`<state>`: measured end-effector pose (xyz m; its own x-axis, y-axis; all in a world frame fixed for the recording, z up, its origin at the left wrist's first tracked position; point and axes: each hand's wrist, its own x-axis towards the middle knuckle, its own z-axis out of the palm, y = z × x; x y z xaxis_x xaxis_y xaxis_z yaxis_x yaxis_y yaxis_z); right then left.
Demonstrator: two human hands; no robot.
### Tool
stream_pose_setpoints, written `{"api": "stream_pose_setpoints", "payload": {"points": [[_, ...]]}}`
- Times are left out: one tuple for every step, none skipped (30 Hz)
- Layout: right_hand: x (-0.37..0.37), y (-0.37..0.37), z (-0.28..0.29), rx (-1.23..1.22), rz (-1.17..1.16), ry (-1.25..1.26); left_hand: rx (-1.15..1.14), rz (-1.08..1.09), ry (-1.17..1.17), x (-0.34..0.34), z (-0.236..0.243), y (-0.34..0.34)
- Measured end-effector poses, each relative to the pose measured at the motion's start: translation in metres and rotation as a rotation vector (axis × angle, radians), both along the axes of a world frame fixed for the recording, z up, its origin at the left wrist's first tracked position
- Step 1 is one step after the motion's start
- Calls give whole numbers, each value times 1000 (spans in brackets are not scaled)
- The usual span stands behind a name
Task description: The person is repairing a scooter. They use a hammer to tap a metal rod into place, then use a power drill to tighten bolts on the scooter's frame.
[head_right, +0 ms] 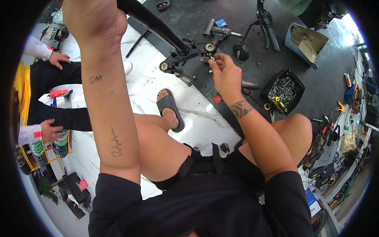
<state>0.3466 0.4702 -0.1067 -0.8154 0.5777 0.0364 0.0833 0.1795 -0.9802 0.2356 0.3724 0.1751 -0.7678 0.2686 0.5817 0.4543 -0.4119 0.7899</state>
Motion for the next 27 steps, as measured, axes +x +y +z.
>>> {"api": "stream_pose_setpoints", "payload": {"points": [[-1, 1, 0, -46, 7, -29, 9, 3, 9, -1, -1, 0], [-2, 1, -1, -104, 24, -58, 14, 40, -3, -1, -2, 2], [-3, 3, -1, -168, 45, -91, 12, 56, -6, -1, -2, 1], [-5, 4, -2, -227, 57, -123, 9, 71, -9, -1, -2, 2], [-6, 6, -2, -279, 87, -155, -3, 64, -2, 0, -1, 0], [-8, 7, -2, -328, 108, -186, 42, -32, -129, -1, 2, -2], [-9, 9, -2, -381, 126, -197, 92, -116, -261, -1, 4, -3], [-10, 10, -2, -507, 124, -216, 200, -289, -526, -4, 11, -7], [-11, 12, -2, -636, 118, -215, 200, -285, -533, -2, 9, -5], [-11, 12, -1, -779, 123, -232, 201, -282, -540, -3, 12, -6], [-11, 11, -1, -779, 107, -230, 95, -103, -290, -1, 8, -2], [-10, 10, -1, -792, 100, -245, 44, -26, -154, 0, 6, -1], [-9, 7, -1, -799, 80, -235, 0, 60, -24, 2, 3, 1], [-8, 3, -1, -669, 85, -229, 8, 46, -11, 3, 2, 1], [-6, -3, -2, -534, 77, -199, 8, 49, -14, 3, 0, 2], [-5, -9, -2, -400, 68, -171, 8, 51, -18, 3, 0, 2], [-3, -13, -3, -338, 59, -163, 2, 70, -38, 3, 0, 2], [-2, -17, -4, -287, 33, -130, -4, 60, -33, 2, 1, 1], [-2, -19, -4, -241, -3, -124, -9, 50, -28, 2, 2, 1], [-1, -19, -5, -183, -31, -73, -13, 10, 5, 1, 4, 0], [-2, -17, -5, -180, -14, -129, -10, 10, 12, 2, 4, 1], [-3, -15, -5, -167, 11, -147, -8, 11, 19, 2, 5, 0], [-5, -11, -5, -164, 53, -182, -1, 52, -4, 3, 3, 2], [-6, -7, -5, -307, 63, -168, 7, 65, -19, 3, 2, 2], [-8, -4, -4, -463, 92, -175, 15, 79, -34, 4, 1, 3], [-9, -2, -3, -614, 98, -192, 22, 65, -40, 4, 0, 3], [-10, -3, -2, -635, 104, -200, 23, 46, -31, 2, 0, 2]]}}
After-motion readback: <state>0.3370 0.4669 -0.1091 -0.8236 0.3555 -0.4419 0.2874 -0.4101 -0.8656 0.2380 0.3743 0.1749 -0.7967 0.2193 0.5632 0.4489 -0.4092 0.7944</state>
